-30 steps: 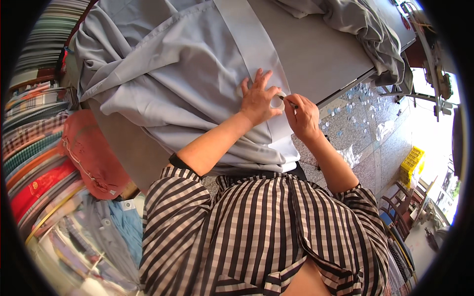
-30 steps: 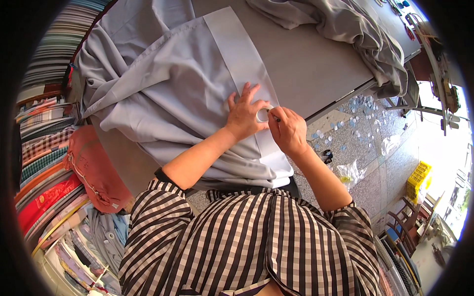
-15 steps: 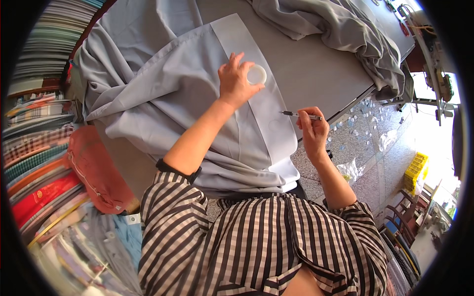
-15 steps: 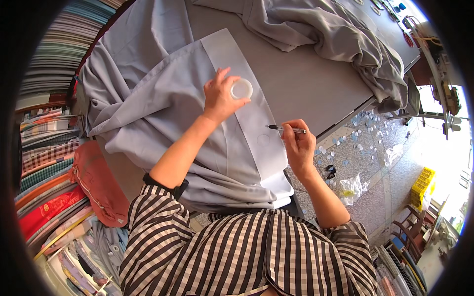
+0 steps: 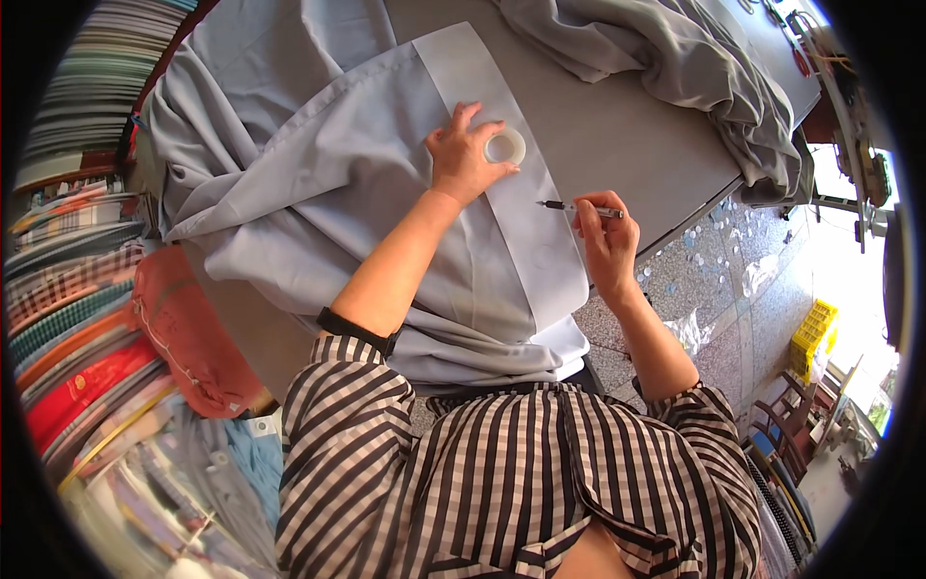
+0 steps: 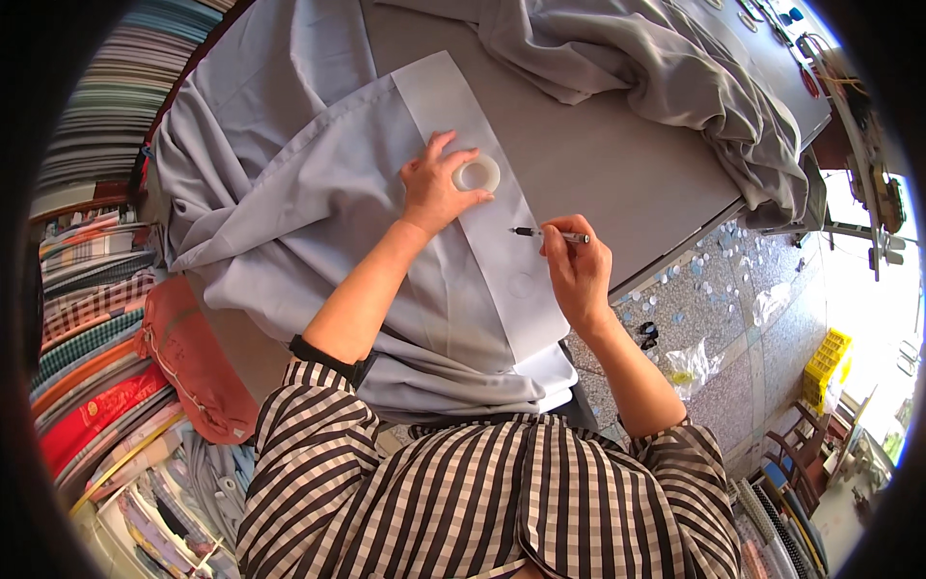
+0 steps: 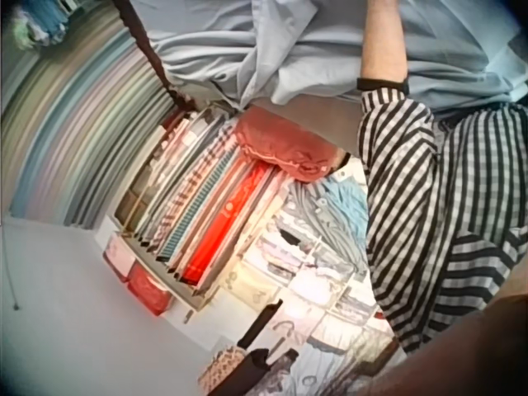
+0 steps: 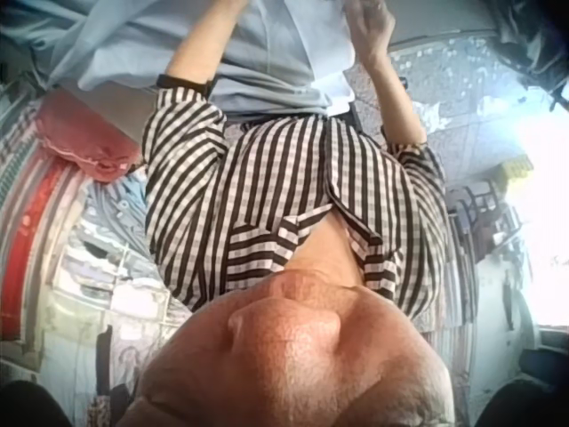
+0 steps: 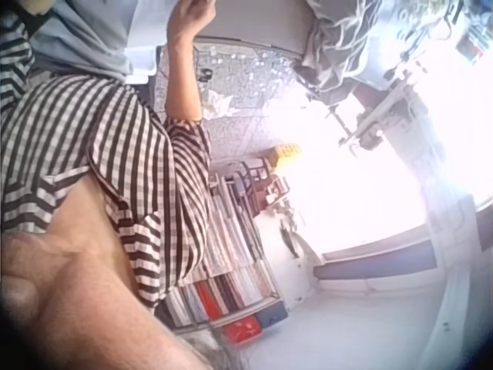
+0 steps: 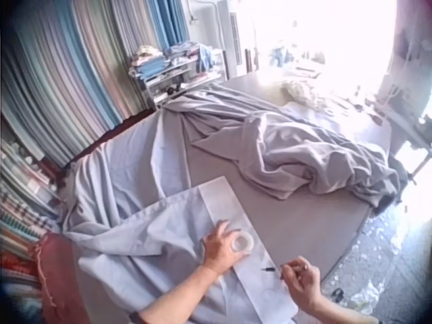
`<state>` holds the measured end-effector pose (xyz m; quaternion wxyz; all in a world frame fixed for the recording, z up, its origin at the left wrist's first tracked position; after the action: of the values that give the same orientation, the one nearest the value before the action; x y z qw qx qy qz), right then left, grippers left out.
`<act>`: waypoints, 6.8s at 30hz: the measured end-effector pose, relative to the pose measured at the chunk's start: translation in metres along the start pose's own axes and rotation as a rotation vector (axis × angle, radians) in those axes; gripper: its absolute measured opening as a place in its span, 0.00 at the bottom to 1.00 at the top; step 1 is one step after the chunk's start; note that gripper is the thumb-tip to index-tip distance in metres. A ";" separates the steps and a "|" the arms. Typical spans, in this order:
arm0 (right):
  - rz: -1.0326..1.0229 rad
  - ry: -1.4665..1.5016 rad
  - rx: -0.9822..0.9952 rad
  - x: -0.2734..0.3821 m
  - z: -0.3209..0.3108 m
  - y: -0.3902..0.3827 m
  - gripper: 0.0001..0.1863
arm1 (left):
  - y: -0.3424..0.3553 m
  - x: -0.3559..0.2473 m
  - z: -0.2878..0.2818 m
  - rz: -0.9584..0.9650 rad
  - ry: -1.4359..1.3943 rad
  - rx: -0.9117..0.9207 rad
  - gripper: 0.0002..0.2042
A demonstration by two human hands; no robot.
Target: Marking circles on a curtain header tape using a template and cutting them out with scissors.
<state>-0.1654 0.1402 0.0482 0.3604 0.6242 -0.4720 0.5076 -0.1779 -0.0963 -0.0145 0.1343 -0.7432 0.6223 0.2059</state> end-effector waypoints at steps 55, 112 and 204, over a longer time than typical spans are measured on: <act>-0.430 -0.235 0.322 0.031 0.090 0.098 0.05 | -0.010 -0.004 -0.005 -0.030 0.061 -0.059 0.28; -0.248 0.037 -0.014 0.008 0.085 0.195 0.09 | 0.093 0.064 -0.032 -0.120 0.052 -0.174 0.31; 0.529 0.533 -0.104 -0.172 -0.542 -0.110 0.12 | -0.277 0.030 -0.294 -1.287 0.385 -1.215 0.21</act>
<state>-0.2261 0.7148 0.0059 0.3581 0.3076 -0.5318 0.7031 0.1388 -0.2039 0.2145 -0.2984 -0.9119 -0.1179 0.2560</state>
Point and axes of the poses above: each hand's wrist, its own y-axis towards the middle knuckle, its own z-axis out of the palm, x = y × z, the point moved 5 cm from there along y, towards the middle knuckle, and after that the axes turned 5 degrees about y, right-handed, at the moved point
